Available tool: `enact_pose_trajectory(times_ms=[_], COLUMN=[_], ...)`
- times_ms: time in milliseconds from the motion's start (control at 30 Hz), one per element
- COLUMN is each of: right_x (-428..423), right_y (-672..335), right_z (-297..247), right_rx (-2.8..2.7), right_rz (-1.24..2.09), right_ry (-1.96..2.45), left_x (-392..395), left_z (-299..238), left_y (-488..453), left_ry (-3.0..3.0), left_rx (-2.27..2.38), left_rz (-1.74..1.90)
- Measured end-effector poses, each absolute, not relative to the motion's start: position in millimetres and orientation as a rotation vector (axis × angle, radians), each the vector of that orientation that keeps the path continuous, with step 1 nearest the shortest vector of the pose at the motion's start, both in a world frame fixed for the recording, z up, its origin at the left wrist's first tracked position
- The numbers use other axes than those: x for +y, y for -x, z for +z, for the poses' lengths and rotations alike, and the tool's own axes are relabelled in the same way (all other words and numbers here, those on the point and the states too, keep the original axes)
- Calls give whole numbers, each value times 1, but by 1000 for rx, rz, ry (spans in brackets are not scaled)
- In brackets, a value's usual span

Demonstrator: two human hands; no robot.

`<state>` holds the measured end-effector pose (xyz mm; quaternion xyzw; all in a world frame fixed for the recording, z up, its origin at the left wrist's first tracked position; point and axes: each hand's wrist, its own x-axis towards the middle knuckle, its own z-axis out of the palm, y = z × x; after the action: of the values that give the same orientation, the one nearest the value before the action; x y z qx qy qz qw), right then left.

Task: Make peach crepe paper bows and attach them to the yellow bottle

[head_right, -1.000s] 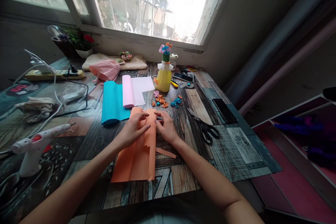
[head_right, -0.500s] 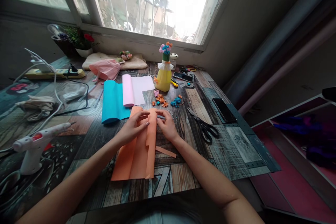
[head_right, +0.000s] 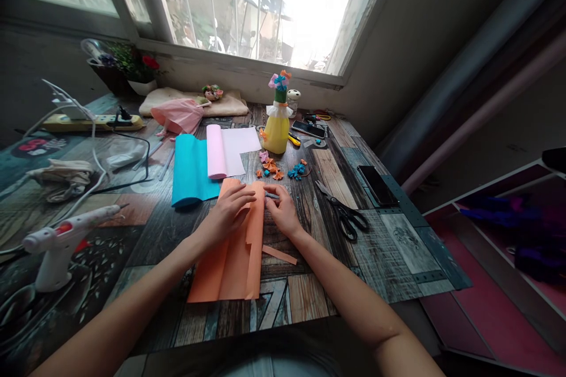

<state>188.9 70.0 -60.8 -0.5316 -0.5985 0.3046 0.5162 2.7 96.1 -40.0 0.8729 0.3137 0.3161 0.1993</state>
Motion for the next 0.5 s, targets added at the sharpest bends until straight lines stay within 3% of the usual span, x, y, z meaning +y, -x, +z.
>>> enact_pose_trajectory(times_ms=[333,500], right_x=[73,80], right_y=[-191,-230], right_z=[-64,-32], right_rx=[-1431,-1379], right_rz=[742,738], right_ry=[1257,1246], left_x=[98,98], left_z=[-50,-47], left_y=[-3,5], left_ry=[-2562,-2577], left_rx=[906,932], left_rz=[821,811])
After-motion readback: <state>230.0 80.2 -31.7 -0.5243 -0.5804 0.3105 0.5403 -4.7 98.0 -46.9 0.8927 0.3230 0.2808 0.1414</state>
